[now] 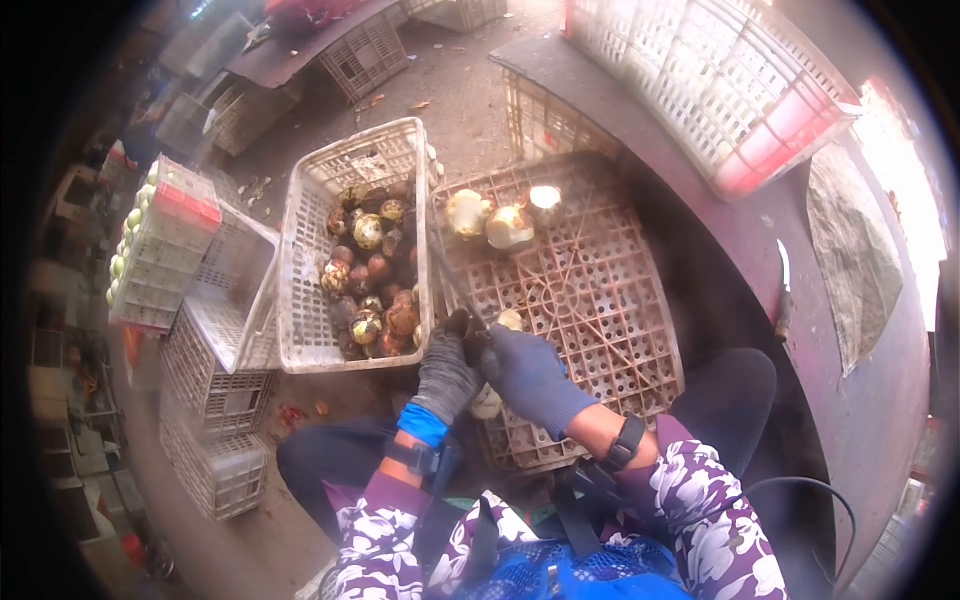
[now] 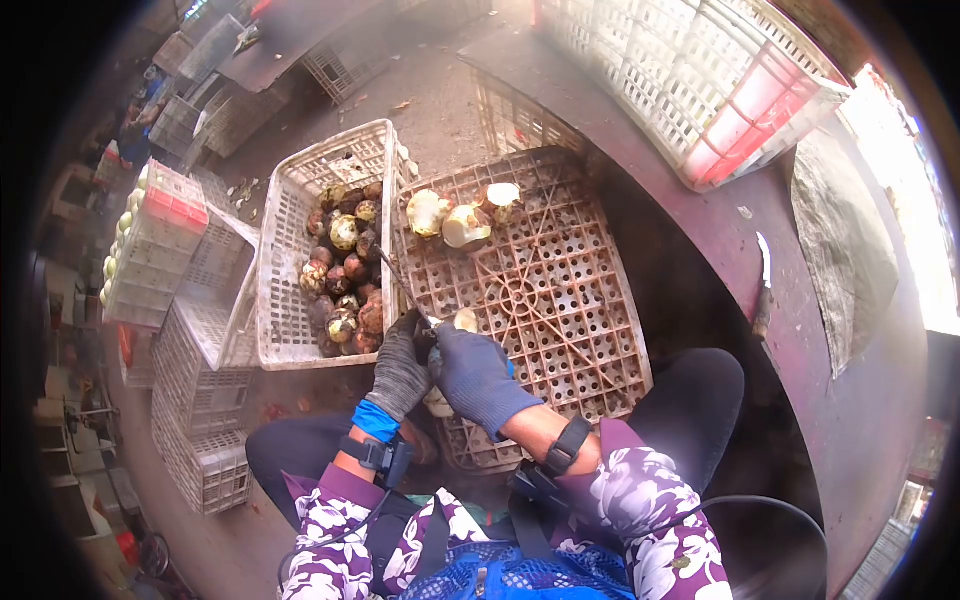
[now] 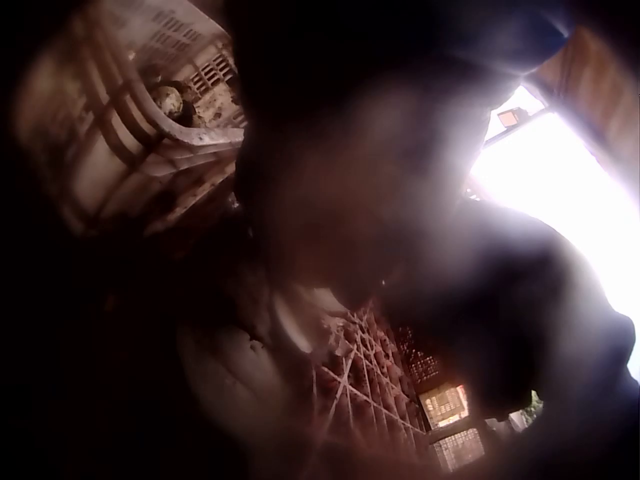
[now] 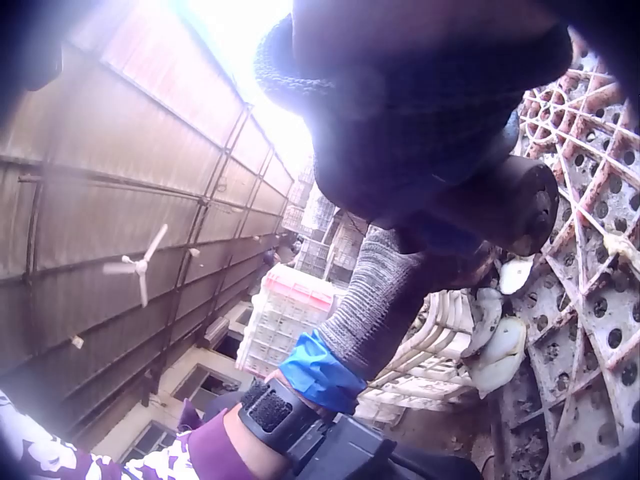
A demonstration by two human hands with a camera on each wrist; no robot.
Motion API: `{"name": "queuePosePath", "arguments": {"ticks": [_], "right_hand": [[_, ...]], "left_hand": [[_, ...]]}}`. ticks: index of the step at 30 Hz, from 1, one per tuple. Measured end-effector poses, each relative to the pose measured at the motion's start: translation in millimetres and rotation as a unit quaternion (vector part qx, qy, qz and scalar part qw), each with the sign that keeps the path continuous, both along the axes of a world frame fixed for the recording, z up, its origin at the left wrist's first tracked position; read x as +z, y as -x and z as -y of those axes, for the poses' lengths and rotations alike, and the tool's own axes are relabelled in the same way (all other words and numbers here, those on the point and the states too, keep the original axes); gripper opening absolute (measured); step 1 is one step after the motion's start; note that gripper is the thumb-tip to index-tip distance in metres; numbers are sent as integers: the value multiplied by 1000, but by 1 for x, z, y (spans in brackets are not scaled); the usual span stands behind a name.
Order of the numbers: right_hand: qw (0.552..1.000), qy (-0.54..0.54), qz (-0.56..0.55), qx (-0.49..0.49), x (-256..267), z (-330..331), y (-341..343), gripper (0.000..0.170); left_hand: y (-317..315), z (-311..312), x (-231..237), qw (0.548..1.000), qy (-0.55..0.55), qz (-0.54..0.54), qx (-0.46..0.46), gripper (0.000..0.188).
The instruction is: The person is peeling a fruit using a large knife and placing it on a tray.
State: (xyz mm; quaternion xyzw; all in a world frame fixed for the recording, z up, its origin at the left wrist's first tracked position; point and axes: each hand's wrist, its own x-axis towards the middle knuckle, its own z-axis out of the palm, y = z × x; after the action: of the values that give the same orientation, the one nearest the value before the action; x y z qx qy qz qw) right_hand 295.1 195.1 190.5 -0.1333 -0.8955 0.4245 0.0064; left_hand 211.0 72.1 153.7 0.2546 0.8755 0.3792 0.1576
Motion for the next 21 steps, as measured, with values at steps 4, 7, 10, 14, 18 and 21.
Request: {"name": "queuePosePath", "arguments": {"ticks": [4,7,10,14,18,21], "right_hand": [[1000,-26,-13,13,0,1,-6,28],[996,-45,-76,6,-21,5,-10,36],[995,-50,-81,-5,-38,6,-13,37],[1000,-1,-27,-15,-46,-8,-16,33],[999,-11,-48,6,-47,-9,-16,24],[999,-16,-2,37,-33,-12,-15,27]], "left_hand": [[0,7,-14,995,39,-86,-42,41],[7,10,-40,998,-44,40,-2,43],[1,-4,0,993,110,-2,-33,47],[-13,-1,-1,983,77,-166,-2,73],[-3,4,5,994,63,-78,-52,73],[-7,2,21,994,63,-74,-42,73]]}}
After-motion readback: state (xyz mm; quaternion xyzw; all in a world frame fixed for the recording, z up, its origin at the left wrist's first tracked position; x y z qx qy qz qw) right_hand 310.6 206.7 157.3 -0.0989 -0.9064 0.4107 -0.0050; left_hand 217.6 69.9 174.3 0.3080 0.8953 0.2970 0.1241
